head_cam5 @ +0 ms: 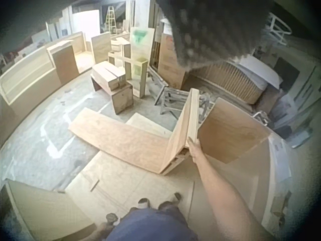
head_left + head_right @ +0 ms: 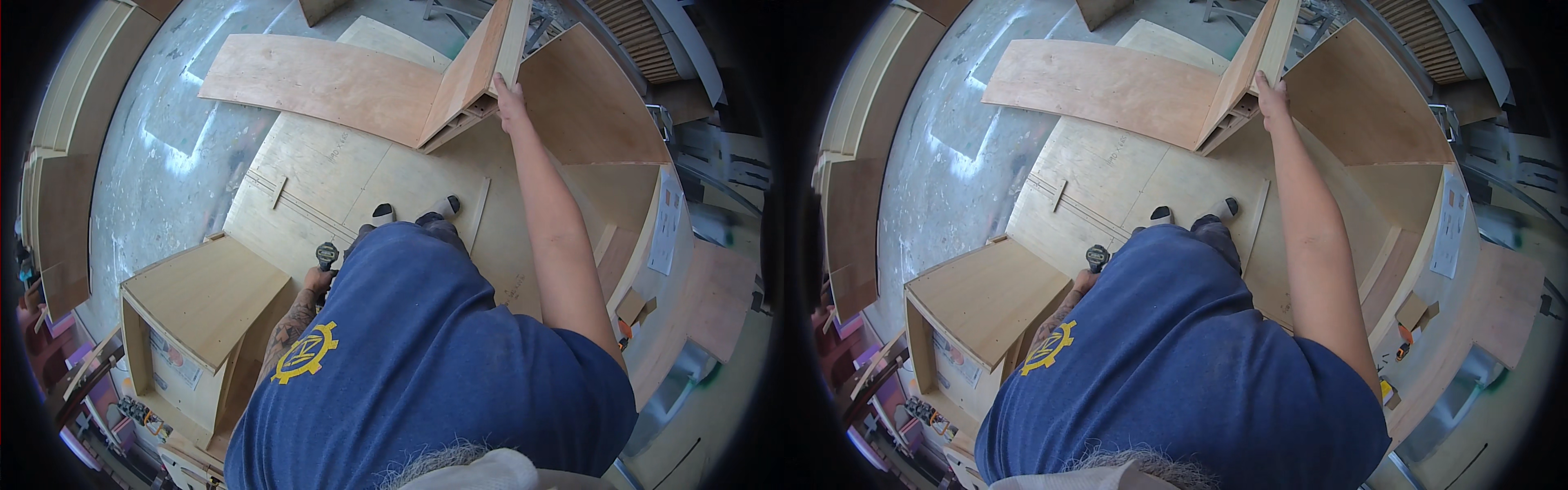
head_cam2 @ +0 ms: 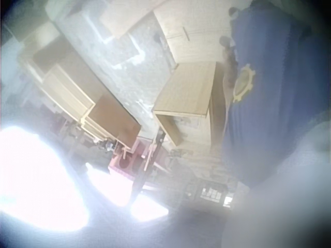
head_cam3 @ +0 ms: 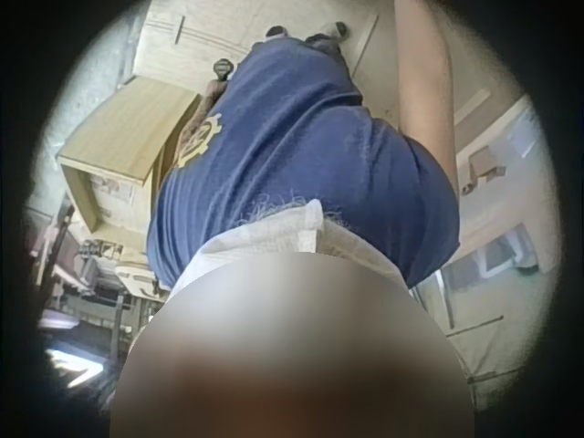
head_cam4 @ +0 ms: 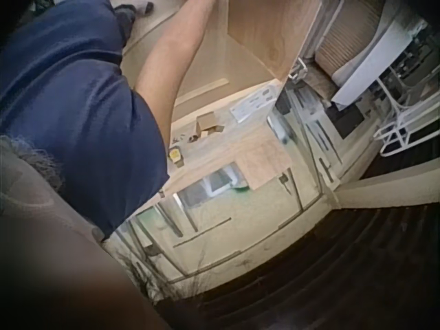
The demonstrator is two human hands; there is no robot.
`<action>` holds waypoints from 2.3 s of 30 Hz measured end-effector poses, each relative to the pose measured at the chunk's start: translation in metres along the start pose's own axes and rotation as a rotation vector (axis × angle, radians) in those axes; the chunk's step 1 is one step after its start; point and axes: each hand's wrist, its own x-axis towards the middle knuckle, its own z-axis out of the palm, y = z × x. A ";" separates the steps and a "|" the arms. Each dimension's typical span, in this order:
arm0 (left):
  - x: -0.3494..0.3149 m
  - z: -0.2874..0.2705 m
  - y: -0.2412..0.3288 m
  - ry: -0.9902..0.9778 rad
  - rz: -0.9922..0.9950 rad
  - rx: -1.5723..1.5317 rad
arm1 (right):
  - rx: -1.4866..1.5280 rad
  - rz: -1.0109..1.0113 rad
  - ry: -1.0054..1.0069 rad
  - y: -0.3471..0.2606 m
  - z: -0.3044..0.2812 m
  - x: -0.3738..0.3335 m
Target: Assembling a plywood furniture component using a power drill and screws.
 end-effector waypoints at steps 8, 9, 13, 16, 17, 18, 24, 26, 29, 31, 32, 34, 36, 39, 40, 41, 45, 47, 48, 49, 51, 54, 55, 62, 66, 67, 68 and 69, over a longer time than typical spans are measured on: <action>0.005 -0.004 -0.006 0.061 -0.130 -0.239 | 0.440 0.519 -0.282 0.078 -0.037 -0.081; 0.002 -0.003 -0.006 0.065 -0.131 -0.244 | 0.255 0.559 -0.263 0.107 -0.043 -0.093; -0.011 0.013 -0.023 0.140 -0.087 -0.404 | -0.469 0.585 -0.319 0.212 -0.064 -0.158; -0.020 0.037 -0.045 0.148 -0.143 -0.456 | -0.617 0.559 -0.518 0.253 -0.074 -0.214; -0.027 0.047 -0.050 0.133 -0.186 -0.468 | -0.615 0.548 -0.518 0.262 -0.079 -0.229; -0.034 0.057 -0.055 0.140 -0.179 -0.470 | -0.566 0.517 -0.546 0.271 -0.082 -0.245; -0.072 0.124 -0.102 -0.001 -0.058 -0.296 | -0.404 0.312 -0.371 0.343 -0.138 -0.332; -0.082 0.148 -0.106 -0.039 -0.090 -0.222 | -0.324 0.338 -0.302 0.375 -0.162 -0.371; -0.104 0.176 -0.138 -0.065 0.302 0.376 | -0.092 0.518 -0.101 0.421 -0.199 -0.450; -0.105 0.188 -0.159 -0.070 0.212 0.342 | -0.102 0.675 -0.049 0.451 -0.220 -0.516; -0.104 0.192 -0.169 -0.064 0.118 0.290 | -0.118 0.761 -0.039 0.458 -0.228 -0.552; -0.105 0.195 -0.200 -0.105 0.118 0.367 | -0.284 0.791 -0.182 0.510 -0.255 -0.621; -0.112 0.201 -0.226 -0.125 0.153 0.368 | -0.478 0.741 -0.328 0.546 -0.270 -0.675; -0.140 0.201 -0.217 -0.112 0.101 0.299 | -0.571 0.648 -0.339 0.554 -0.273 -0.699; -0.145 0.185 -0.201 -0.120 0.112 0.346 | -0.572 0.567 -0.303 0.555 -0.263 -0.716; -0.151 0.181 -0.202 -0.105 0.124 0.369 | -0.569 0.569 -0.298 0.551 -0.258 -0.717; -0.136 0.149 -0.252 -0.067 0.135 0.545 | -0.269 0.732 -0.142 0.484 -0.207 -0.683; -0.152 0.162 -0.240 -0.066 0.119 0.375 | -0.050 0.735 -0.005 0.481 -0.197 -0.656; -0.160 0.156 -0.223 -0.036 0.104 0.257 | -0.070 0.746 -0.025 0.469 -0.189 -0.642; -0.170 0.152 -0.205 -0.043 0.109 0.265 | -0.094 0.761 -0.048 0.453 -0.183 -0.629; -0.197 0.143 -0.179 -0.059 0.015 0.117 | -0.064 0.659 -0.053 0.442 -0.172 -0.611; -0.180 0.136 -0.226 -0.040 0.243 0.090 | -0.120 0.543 -0.098 0.427 -0.151 -0.594; -0.181 0.136 -0.234 -0.028 0.351 0.110 | -0.128 0.542 -0.101 0.422 -0.145 -0.590; -0.190 0.132 -0.291 0.027 0.082 -0.047 | -0.177 0.564 -0.176 0.401 -0.096 -0.620; -0.195 0.120 -0.356 0.114 0.107 0.086 | -0.332 0.610 -0.276 0.421 -0.070 -0.656; -0.203 0.121 -0.370 0.108 0.031 0.073 | -0.402 0.590 -0.316 0.427 -0.065 -0.663; -0.213 0.124 -0.372 0.145 0.002 0.019 | -0.451 0.459 -0.337 0.425 -0.066 -0.669; -0.226 0.121 -0.364 0.096 -0.056 -0.025 | -0.492 0.318 -0.370 0.424 -0.067 -0.673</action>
